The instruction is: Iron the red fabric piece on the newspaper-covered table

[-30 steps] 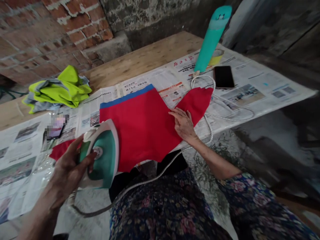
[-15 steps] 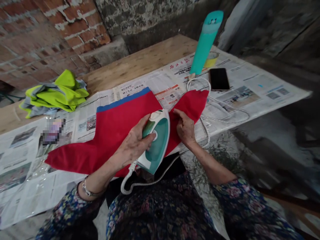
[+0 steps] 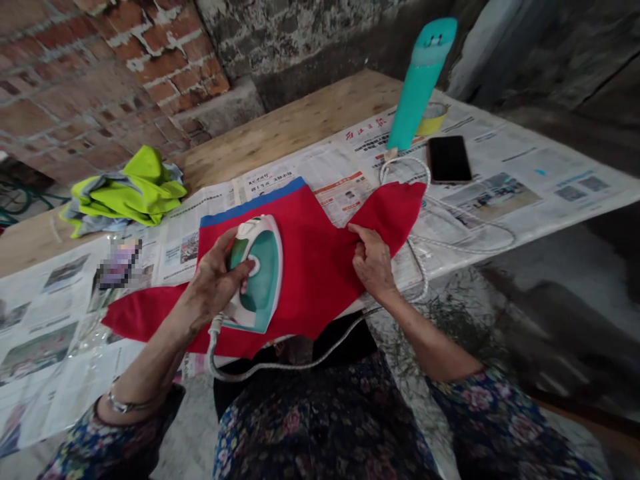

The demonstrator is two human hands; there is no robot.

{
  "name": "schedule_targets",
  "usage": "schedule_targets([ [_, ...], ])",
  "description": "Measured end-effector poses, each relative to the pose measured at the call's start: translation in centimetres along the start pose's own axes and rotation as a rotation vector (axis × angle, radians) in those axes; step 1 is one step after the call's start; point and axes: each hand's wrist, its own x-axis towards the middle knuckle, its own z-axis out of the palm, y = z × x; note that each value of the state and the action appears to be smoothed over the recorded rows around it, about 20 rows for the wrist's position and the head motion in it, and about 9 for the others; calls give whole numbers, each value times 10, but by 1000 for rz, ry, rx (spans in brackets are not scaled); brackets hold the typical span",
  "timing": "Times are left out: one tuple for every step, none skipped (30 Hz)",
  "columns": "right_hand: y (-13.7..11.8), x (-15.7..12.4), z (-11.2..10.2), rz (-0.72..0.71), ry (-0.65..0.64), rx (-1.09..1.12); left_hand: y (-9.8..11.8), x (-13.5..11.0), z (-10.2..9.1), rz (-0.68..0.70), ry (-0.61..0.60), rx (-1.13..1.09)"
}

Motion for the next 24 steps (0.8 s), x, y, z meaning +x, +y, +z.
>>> schedule_targets([
  [1, 0, 0, -1, 2, -5, 4, 3, 6, 15, -36, -17],
  [1, 0, 0, -3, 3, -11, 8, 6, 14, 27, -76, -33],
  [2, -1, 0, -6, 4, -17, 12, 9, 21, 35, -115, -48],
  [3, -1, 0, -10, 5, -20, 15, 14, 28, 36, -154, -61],
  [3, -1, 0, -14, 4, -22, 18, 18, 35, 36, -180, -74],
  [4, -2, 0, -18, 3, -21, 20, 24, 41, 38, -199, -83],
  [4, -2, 0, -21, 1, -20, 23, 31, 46, 45, -211, -91],
  [4, -3, 0, -25, -1, -19, 25, 39, 50, 55, -211, -98],
  [4, -3, 0, -27, 0, -20, 27, 49, 53, 63, -202, -101],
  [4, -3, 0, -27, 4, -24, 29, 60, 54, 63, -185, -98],
  [3, -3, 1, -27, 11, -32, 31, 71, 54, 53, -159, -86],
  [2, -4, 1, -25, 20, -42, 32, 84, 53, 33, -122, -69],
  [1, -4, 1, -23, 30, -53, 33, 97, 51, 6, -77, -49],
  [-1, -3, 1, -22, 36, -64, 33, 109, 48, -21, -31, -31],
  [-2, -3, 1, -22, 38, -72, 32, 119, 43, -42, 10, -19],
  [-3, -3, 1, -23, 35, -76, 30, 128, 37, -56, 51, -12],
  [-4, -3, 0, -23, 29, -76, 28, 134, 29, -64, 87, -3],
  [-4, -2, 0, -23, 21, -72, 24, 138, 20, -68, 121, 12],
  [-5, -2, -1, -21, 13, -66, 20, 140, 10, -66, 142, 29],
  [-5, -2, -1, -18, 4, -58, 16, 139, -1, -65, 156, 48],
  [-5, -2, -2, -14, -5, -48, 11, 136, -12, -67, 158, 63],
  [-4, -1, -2, -9, -12, -38, 6, 132, -23, -72, 150, 74],
  [-4, -1, -3, -6, -16, -30, 0, 126, -34, -76, 138, 78],
  [-4, -1, -3, -6, -18, -25, -6, 121, -45, -76, 128, 77],
])
